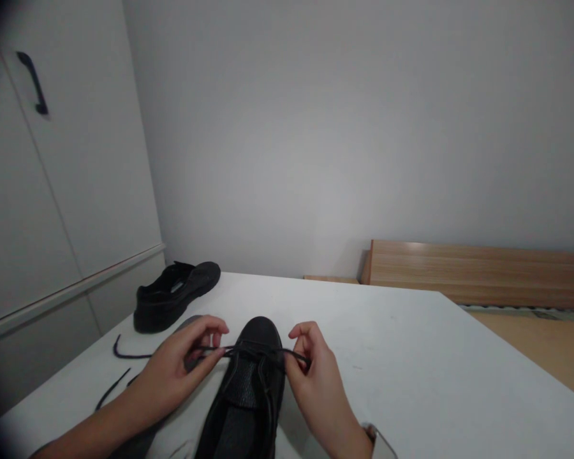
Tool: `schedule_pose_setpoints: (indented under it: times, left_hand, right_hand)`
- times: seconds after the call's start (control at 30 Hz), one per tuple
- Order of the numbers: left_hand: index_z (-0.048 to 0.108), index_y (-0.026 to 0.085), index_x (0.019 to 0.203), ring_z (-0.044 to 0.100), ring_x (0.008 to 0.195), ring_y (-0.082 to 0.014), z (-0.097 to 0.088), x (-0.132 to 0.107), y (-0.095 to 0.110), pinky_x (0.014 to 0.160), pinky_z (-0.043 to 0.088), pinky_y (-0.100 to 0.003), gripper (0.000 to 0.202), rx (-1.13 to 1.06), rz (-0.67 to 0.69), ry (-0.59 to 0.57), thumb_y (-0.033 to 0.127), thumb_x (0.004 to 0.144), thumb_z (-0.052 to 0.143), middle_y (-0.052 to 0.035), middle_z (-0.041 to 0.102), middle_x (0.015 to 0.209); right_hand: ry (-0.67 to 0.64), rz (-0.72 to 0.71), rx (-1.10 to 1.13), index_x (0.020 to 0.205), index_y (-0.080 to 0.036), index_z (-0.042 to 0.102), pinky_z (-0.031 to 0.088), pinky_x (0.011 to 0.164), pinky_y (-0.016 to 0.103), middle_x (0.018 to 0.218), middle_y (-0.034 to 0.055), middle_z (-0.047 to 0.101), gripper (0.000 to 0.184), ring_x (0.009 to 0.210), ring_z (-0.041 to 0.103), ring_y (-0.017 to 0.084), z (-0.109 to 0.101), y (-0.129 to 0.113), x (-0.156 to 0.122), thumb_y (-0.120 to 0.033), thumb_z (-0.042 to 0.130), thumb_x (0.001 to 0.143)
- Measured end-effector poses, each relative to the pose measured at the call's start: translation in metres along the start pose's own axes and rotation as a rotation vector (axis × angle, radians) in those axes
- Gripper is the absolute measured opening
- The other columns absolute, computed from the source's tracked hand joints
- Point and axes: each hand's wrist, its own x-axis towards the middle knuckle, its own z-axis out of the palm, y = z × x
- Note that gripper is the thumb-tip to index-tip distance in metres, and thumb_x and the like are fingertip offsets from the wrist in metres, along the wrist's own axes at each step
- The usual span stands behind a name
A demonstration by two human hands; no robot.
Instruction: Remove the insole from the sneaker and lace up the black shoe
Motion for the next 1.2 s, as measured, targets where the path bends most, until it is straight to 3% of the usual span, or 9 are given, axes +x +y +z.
schedule_pose_setpoints:
  times: [0.13, 0.3, 0.47, 0.67, 0.8, 0.9, 1.0, 1.1, 1.2]
  left_hand:
    - [0.065, 0.025, 0.103, 0.062, 0.082, -0.0211, -0.001, 0.001, 0.000, 0.069, 0.045, -0.027, 0.019, 0.038, 0.014, -0.071, 0.019, 0.086, 0.057, -0.0032, 0.068, 0.092]
    - [0.067, 0.021, 0.083, 0.061, 0.076, -0.0209, 0.000, 0.003, -0.001, 0.068, 0.043, -0.028, 0.010, 0.053, -0.039, -0.143, 0.023, 0.086, 0.058, -0.0030, 0.066, 0.080]
    - [0.063, 0.020, 0.077, 0.058, 0.075, -0.0203, -0.004, 0.006, -0.001, 0.070, 0.043, -0.028, 0.014, -0.095, -0.096, -0.076, 0.027, 0.086, 0.057, -0.0014, 0.060, 0.075]
    - [0.063, 0.018, 0.087, 0.063, 0.092, -0.0234, -0.007, 0.008, 0.001, 0.088, 0.046, -0.034, 0.021, -0.593, -0.180, -0.096, 0.035, 0.094, 0.054, -0.0063, 0.068, 0.088]
    - [0.055, 0.019, 0.085, 0.061, 0.071, -0.0173, 0.000, 0.007, -0.002, 0.081, 0.052, -0.035, 0.025, -0.865, -0.219, -0.074, 0.042, 0.096, 0.058, 0.0017, 0.058, 0.067]
    - [0.057, 0.019, 0.088, 0.045, 0.051, -0.0098, 0.002, 0.005, -0.003, 0.058, 0.051, -0.025, 0.026, -0.933, -0.220, -0.013, 0.043, 0.092, 0.065, 0.0065, 0.045, 0.059]
    - [0.060, 0.019, 0.087, 0.030, 0.045, -0.0066, -0.002, 0.002, -0.001, 0.040, 0.031, -0.014, 0.028, -0.956, -0.231, 0.006, 0.044, 0.087, 0.072, 0.0078, 0.037, 0.056]
    - [0.067, 0.018, 0.083, 0.030, 0.045, -0.0068, -0.007, -0.001, 0.003, 0.040, 0.024, -0.015, 0.034, -0.924, -0.189, 0.022, 0.052, 0.082, 0.074, 0.0043, 0.043, 0.058]
    - [0.072, 0.015, 0.062, 0.049, 0.061, -0.0162, -0.010, -0.002, 0.007, 0.055, 0.042, -0.026, 0.066, -0.790, -0.072, -0.016, 0.071, 0.089, 0.049, -0.0075, 0.057, 0.069]
  right_hand:
    - [-0.208, 0.122, -0.098, 0.077, -0.018, 0.060, 0.027, 0.051, 0.025, 0.055, -0.0068, 0.042, 0.021, 0.052, 0.039, 0.013, -0.006, 0.001, 0.006, -0.039, 0.063, 0.082]
    - [-0.299, 0.180, -0.067, 0.070, -0.018, 0.059, 0.030, 0.054, 0.027, 0.058, -0.0030, 0.050, 0.029, 0.055, 0.043, 0.014, -0.009, 0.001, 0.008, -0.044, 0.061, 0.082]
    - [-0.142, 0.054, -0.123, 0.068, -0.020, 0.054, 0.036, 0.055, 0.027, 0.062, -0.0033, 0.047, 0.025, 0.059, 0.045, 0.015, -0.011, -0.002, 0.008, -0.040, 0.060, 0.083]
    - [-0.002, 0.002, 0.129, 0.084, -0.020, 0.059, 0.051, 0.081, 0.039, 0.085, 0.0071, 0.069, 0.033, 0.085, 0.066, 0.024, -0.013, -0.010, 0.009, -0.053, 0.058, 0.089]
    - [0.082, 0.042, 0.351, 0.082, -0.022, 0.053, 0.054, 0.071, 0.034, 0.062, -0.0046, 0.057, 0.036, 0.061, 0.065, 0.017, -0.013, -0.015, 0.010, -0.055, 0.063, 0.089]
    - [0.175, 0.036, 0.455, 0.081, -0.021, 0.054, 0.044, 0.049, 0.023, 0.055, -0.0097, 0.044, 0.034, 0.043, 0.046, 0.009, -0.014, -0.015, 0.009, -0.052, 0.069, 0.086]
    - [0.193, -0.031, 0.425, 0.078, -0.021, 0.059, 0.037, 0.047, 0.021, 0.064, -0.0045, 0.051, 0.030, 0.052, 0.047, 0.010, -0.017, -0.013, 0.002, -0.048, 0.068, 0.088]
    - [0.136, -0.161, 0.329, 0.073, -0.021, 0.062, 0.040, 0.059, 0.026, 0.068, -0.0004, 0.055, 0.041, 0.064, 0.050, 0.014, -0.019, -0.013, -0.005, -0.052, 0.050, 0.097]
    - [0.137, -0.235, 0.249, 0.068, -0.022, 0.060, 0.041, 0.067, 0.030, 0.065, 0.0003, 0.053, 0.054, 0.067, 0.050, 0.017, -0.019, -0.013, -0.006, -0.055, 0.034, 0.101]
